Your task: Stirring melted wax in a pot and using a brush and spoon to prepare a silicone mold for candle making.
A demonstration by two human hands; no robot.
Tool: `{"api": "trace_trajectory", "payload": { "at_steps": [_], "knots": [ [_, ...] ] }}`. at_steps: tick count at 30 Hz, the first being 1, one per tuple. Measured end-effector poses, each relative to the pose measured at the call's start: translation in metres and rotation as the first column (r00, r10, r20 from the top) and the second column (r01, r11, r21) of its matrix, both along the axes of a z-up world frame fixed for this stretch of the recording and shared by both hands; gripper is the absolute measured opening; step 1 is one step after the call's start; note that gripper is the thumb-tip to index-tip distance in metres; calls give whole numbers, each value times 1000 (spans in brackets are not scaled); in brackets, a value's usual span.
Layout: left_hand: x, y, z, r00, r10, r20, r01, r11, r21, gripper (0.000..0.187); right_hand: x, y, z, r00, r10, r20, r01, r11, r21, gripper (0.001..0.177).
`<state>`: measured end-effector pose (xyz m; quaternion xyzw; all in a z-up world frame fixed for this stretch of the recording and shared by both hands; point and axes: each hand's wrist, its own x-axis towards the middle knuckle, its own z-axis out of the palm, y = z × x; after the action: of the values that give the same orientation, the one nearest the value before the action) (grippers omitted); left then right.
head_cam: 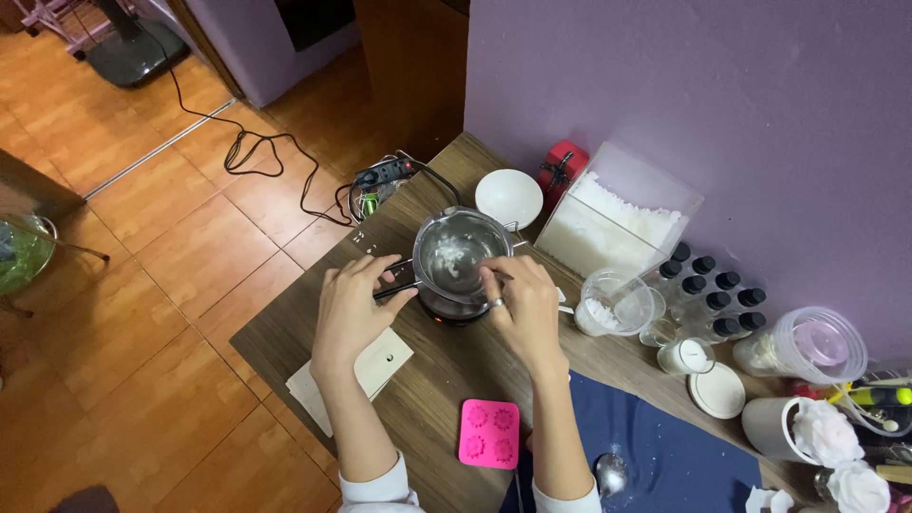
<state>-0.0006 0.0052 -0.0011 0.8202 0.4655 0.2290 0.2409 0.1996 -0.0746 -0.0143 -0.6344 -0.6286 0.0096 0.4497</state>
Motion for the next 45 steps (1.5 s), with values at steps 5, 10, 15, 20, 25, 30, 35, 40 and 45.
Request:
{"api": "trace_trajectory", "payload": {
  "at_steps": [5,10,15,20,25,30,35,40,45],
  "knots": [
    [0,-1,3,1000,-4,15,4,1000,-12,43,12,2,-7,996,-91,25,90,995,36,16],
    [-1,0,-1,1000,2,10,-2,1000,6,44,16,-5,-4,981,-194,22,193,980,57,20],
    [0,2,-11,1000,-3,22,1,997,79,44,15,1,-20,988,-127,-87,131,990,46,22],
    [-1,6,-19,993,-96,72,82,980,180,41,7,3,-17,991,-90,-95,98,992,80,17],
    [-1,5,-20,997,-73,-10,74,976,204,39,13,-2,-5,981,-192,7,191,981,23,13],
    [-5,6,-26,999,-26,-35,31,987,160,41,18,-7,-3,963,-267,-36,267,964,4,14],
    [-4,5,-24,999,-25,-21,27,995,93,43,5,-5,-1,983,-132,-129,123,990,-76,23],
    [-6,4,-23,1000,-19,-8,19,999,41,42,1,2,-12,987,-96,-133,91,995,-44,18],
    [-12,9,-40,1000,-12,-8,13,993,120,41,9,-1,-10,974,-228,5,228,973,-30,14]
  ]
}}
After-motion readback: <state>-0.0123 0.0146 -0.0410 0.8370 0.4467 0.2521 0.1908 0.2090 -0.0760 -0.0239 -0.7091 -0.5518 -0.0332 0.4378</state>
